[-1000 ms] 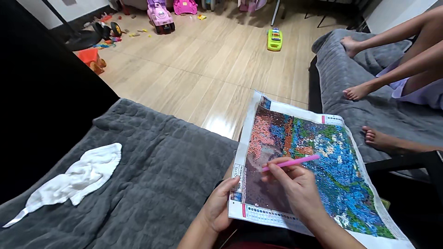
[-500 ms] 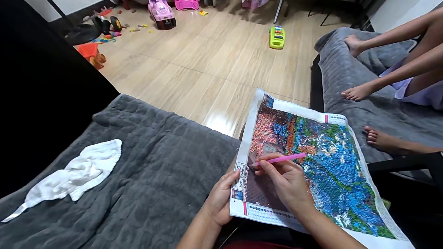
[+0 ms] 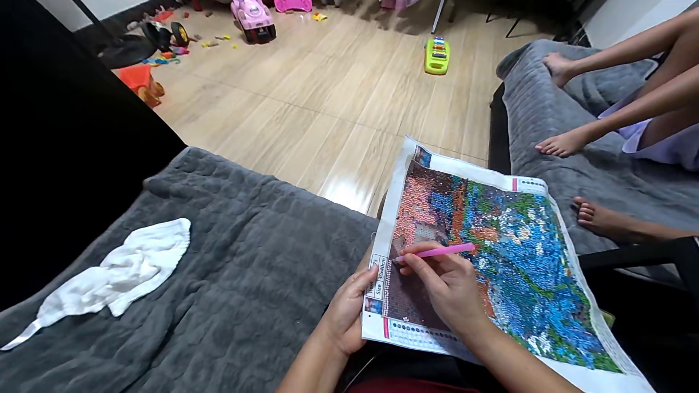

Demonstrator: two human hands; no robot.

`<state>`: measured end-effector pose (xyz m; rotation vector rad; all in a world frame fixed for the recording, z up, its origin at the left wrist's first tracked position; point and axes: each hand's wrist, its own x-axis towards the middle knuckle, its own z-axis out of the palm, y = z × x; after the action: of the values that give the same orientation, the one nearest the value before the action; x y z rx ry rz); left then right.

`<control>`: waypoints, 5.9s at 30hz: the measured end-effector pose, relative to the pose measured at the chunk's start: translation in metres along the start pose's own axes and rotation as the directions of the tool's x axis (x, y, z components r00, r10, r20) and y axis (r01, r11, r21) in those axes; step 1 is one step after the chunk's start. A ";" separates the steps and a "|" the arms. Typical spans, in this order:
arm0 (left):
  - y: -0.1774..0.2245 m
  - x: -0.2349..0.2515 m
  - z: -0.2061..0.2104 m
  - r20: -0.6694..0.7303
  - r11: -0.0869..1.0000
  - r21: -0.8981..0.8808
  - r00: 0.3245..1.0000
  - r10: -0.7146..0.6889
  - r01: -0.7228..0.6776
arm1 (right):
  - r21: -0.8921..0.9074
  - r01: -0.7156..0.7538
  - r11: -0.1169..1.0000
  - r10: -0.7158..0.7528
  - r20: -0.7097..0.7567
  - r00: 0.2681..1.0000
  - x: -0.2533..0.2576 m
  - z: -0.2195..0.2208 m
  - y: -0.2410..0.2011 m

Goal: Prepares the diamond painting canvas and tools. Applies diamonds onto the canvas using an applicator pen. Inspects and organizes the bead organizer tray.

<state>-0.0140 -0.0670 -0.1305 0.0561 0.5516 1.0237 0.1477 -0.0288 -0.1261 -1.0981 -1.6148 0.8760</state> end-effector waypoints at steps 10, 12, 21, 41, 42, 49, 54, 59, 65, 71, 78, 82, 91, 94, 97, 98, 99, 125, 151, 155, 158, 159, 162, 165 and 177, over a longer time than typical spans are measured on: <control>-0.001 0.002 -0.004 0.011 1.000 -0.030 1.000 -0.001 0.001 | 0.127 -0.165 0.978 0.168 -0.018 0.986 0.001 -0.011 -0.016; -0.002 0.001 -0.005 0.000 0.999 -0.032 1.000 -0.003 0.003 | 0.156 -0.197 0.968 0.204 -0.031 0.979 -0.004 -0.019 -0.018; -0.013 -0.019 -0.011 -0.015 0.995 -0.014 0.994 -0.104 0.104 | 0.067 -0.223 0.973 0.223 -0.002 0.975 -0.050 -0.050 -0.021; -0.014 -0.020 -0.015 0.043 0.992 0.035 0.992 -0.122 0.121 | -0.014 -0.148 0.989 0.149 0.085 0.985 -0.056 -0.046 -0.015; -0.013 -0.020 -0.016 0.046 0.992 0.036 0.991 -0.124 0.122 | -0.008 -0.147 0.989 0.147 0.086 0.985 -0.055 -0.046 -0.015; -0.014 -0.020 -0.017 0.057 0.992 0.039 0.991 -0.122 0.120 | -0.007 -0.140 0.990 0.140 0.096 0.985 -0.055 -0.044 -0.015; -0.013 -0.020 -0.017 0.054 0.991 0.045 0.991 -0.126 0.123 | -0.007 -0.131 0.991 0.131 0.070 0.989 -0.056 -0.046 -0.015; -0.013 -0.020 -0.017 0.059 0.991 0.046 0.990 -0.128 0.125 | 0.005 -0.143 0.990 0.142 0.077 0.987 -0.056 -0.044 -0.015; -0.014 -0.020 -0.016 0.055 0.992 0.038 0.991 -0.125 0.123 | -0.014 -0.132 0.991 0.133 0.094 0.987 -0.056 -0.043 -0.014; -0.014 -0.020 -0.016 0.056 0.992 0.036 0.991 -0.122 0.120 | -0.015 -0.135 0.991 0.136 0.097 0.986 -0.055 -0.043 -0.013; -0.013 -0.021 -0.014 0.043 0.992 0.039 0.991 -0.124 0.122 | -0.027 -0.226 0.974 0.228 0.126 0.966 -0.050 -0.043 -0.016; -0.013 -0.020 -0.015 0.070 0.990 0.051 0.989 -0.131 0.128 | 0.085 -0.371 0.925 0.350 0.191 0.917 -0.046 -0.042 -0.020; -0.010 -0.015 -0.023 0.164 0.994 0.040 0.981 -0.108 0.102 | 0.382 -0.525 0.760 0.486 0.201 0.851 -0.019 -0.036 -0.037; -0.005 -0.009 -0.018 0.128 0.997 0.034 0.989 -0.071 0.067 | 0.336 -0.474 0.814 0.467 0.108 0.878 -0.008 -0.028 -0.034; -0.001 -0.002 -0.009 0.070 0.998 0.044 0.997 -0.043 0.040 | 0.269 -0.400 0.876 0.409 0.022 0.912 0.000 -0.019 -0.025; 0.000 0.000 -0.006 0.054 0.998 0.050 0.998 -0.035 0.032 | 0.251 -0.378 0.891 0.390 0.001 0.921 0.002 -0.016 -0.022; 0.000 0.001 -0.005 0.045 0.998 0.051 0.999 -0.027 0.024 | 0.235 -0.357 0.904 0.370 -0.011 0.929 0.003 -0.014 -0.020; 0.000 0.000 0.002 0.002 0.999 0.042 1.000 0.026 -0.026 | 0.028 -0.080 0.996 0.079 0.010 0.997 0.006 0.000 -0.006; -0.002 0.001 -0.004 0.030 1.000 0.013 0.999 0.015 -0.015 | 0.169 -0.201 0.965 0.206 -0.018 0.978 0.001 -0.014 -0.017; -0.002 -0.001 0.003 -0.078 0.997 0.067 0.996 0.036 -0.031 | 0.162 -0.211 0.964 0.219 -0.036 0.975 -0.009 -0.024 -0.016; 0.000 0.006 0.012 -0.224 0.978 0.203 0.971 0.090 -0.044 | 0.173 -0.224 0.959 0.236 -0.047 0.971 -0.010 -0.025 -0.015; 0.003 0.009 0.015 -0.264 0.955 0.292 0.957 0.121 -0.040 | 0.176 -0.228 0.958 0.240 -0.049 0.970 -0.010 -0.025 -0.016; 0.011 0.018 0.022 -0.288 0.830 0.557 0.934 0.211 -0.016 | 0.177 -0.227 0.958 0.240 -0.056 0.969 -0.011 -0.024 -0.016; 0.017 0.026 0.027 -0.264 0.732 0.681 0.935 0.239 0.005 | 0.171 -0.228 0.959 0.243 -0.073 0.967 -0.011 -0.024 -0.016; 0.015 0.029 0.022 -0.259 0.753 0.658 0.939 0.227 -0.001 | 0.148 -0.224 0.963 0.236 -0.067 0.970 -0.010 -0.021 -0.016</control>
<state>-0.0039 -0.0305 -0.1188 0.5596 1.2135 0.9207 0.1653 -0.0430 -0.1094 -1.2229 -1.3534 1.0634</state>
